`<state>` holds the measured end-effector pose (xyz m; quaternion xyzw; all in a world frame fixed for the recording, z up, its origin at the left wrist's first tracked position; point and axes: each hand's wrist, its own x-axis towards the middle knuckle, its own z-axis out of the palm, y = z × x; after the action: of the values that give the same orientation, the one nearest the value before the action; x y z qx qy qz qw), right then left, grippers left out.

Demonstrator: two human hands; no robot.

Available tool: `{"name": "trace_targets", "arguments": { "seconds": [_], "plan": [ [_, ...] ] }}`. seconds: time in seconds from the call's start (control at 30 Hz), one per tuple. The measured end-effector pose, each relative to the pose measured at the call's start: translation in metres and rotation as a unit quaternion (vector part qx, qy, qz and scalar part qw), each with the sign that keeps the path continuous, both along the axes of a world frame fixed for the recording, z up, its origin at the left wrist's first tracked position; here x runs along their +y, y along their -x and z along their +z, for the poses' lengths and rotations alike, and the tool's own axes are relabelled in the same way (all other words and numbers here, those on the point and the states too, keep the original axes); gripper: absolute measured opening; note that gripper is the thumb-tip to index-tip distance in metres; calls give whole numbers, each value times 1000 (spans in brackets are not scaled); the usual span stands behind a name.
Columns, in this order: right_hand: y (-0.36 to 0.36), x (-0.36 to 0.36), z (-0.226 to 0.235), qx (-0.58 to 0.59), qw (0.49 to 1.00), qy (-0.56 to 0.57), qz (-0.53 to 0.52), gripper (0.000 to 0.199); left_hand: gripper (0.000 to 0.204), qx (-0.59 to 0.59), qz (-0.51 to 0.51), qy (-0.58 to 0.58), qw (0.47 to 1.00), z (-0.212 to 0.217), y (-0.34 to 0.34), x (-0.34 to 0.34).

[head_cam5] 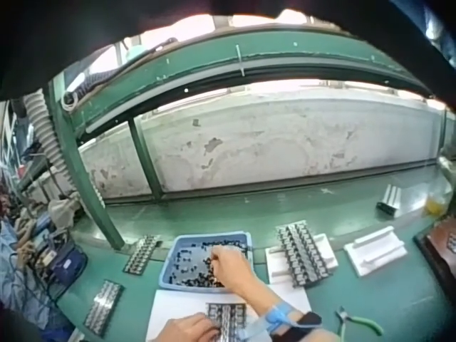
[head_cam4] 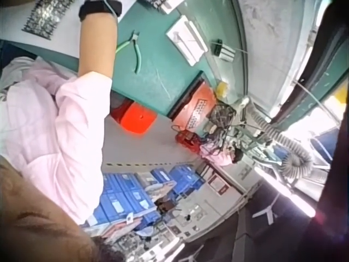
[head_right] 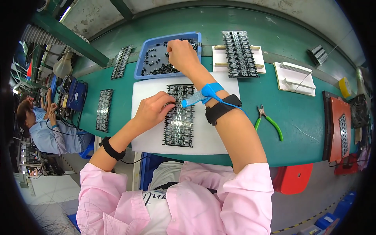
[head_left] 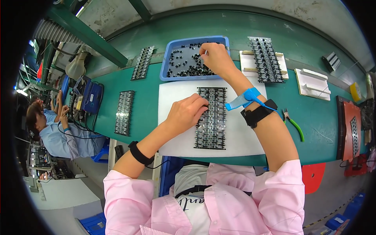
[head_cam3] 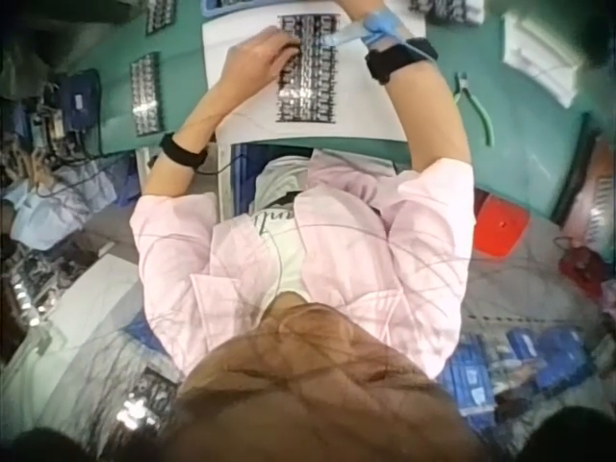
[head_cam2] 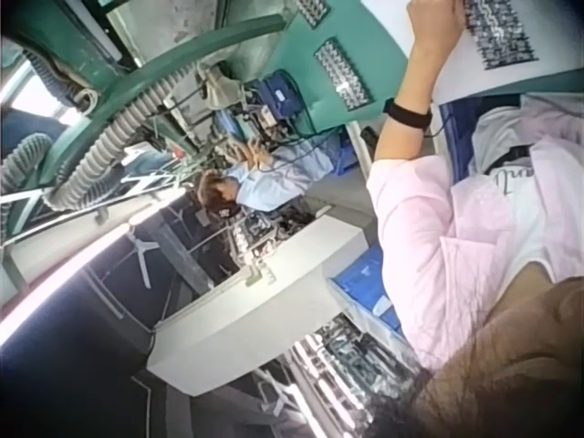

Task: The person picks up a circuit board and places it on a white mat. They repeatedly pick up small electronic components from a blue tray and insert them into the circuit board by hand before placing it onto a stack.

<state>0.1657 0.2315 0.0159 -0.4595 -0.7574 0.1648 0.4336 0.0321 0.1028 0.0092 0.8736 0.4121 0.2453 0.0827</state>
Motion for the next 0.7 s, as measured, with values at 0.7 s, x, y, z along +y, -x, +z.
{"name": "trace_targets", "arguments": {
  "seconds": [0.7],
  "plan": [
    [-40,-46,36,8,999,-9,31,15,4,31,26,87,995,10,-8,12]
  ]
}}
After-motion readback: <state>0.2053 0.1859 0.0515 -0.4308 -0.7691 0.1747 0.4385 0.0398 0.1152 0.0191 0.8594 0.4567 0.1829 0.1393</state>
